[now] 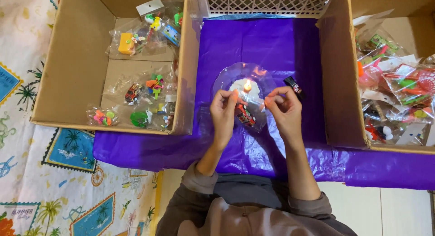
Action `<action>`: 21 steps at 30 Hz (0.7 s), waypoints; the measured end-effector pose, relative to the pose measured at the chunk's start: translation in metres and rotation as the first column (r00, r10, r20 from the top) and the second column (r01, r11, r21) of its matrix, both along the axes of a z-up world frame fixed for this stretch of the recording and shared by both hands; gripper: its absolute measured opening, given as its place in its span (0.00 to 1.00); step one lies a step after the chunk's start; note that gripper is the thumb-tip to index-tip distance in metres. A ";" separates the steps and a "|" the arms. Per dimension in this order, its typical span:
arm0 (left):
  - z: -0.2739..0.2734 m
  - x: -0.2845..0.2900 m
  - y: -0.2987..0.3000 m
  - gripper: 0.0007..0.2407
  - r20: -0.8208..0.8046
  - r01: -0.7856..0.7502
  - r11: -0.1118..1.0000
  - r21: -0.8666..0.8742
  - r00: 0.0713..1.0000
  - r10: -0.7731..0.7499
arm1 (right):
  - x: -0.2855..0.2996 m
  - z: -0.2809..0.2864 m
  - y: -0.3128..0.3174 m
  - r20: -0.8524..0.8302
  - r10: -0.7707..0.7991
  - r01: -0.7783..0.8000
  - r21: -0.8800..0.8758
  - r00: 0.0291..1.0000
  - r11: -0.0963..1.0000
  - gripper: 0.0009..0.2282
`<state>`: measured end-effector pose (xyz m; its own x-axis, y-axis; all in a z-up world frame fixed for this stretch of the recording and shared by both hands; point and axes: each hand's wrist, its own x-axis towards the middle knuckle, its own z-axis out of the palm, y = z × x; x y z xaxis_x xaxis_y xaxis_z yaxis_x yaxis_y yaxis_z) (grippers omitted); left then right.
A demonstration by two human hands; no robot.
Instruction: Sealing small plastic bags containing toys by melting the edges over a candle flame.
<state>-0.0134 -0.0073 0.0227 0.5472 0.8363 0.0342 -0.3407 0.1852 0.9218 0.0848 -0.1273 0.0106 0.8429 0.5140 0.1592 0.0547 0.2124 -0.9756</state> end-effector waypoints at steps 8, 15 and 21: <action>0.004 -0.020 0.004 0.05 -0.069 0.121 0.978 0.168 0.991 -0.110 | -0.008 0.042 -0.004 -0.018 0.255 -0.252 -0.219 0.967 0.943 0.04; 0.014 -0.025 0.007 0.06 -0.076 0.164 0.954 0.250 0.986 -0.149 | -0.008 0.050 -0.003 -0.001 0.302 -0.288 -0.296 0.953 0.911 0.05; 0.032 -0.038 0.004 0.07 -0.155 0.208 0.934 0.291 0.974 -0.168 | -0.012 0.059 -0.006 0.020 0.344 -0.316 -0.345 0.939 0.884 0.01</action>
<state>-0.0515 -0.0033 0.0544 0.7097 0.6782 0.1908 -0.2052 -0.0602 0.9769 0.0723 -0.1336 0.0692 0.6072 0.7945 -0.0110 0.1167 -0.1029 -0.9878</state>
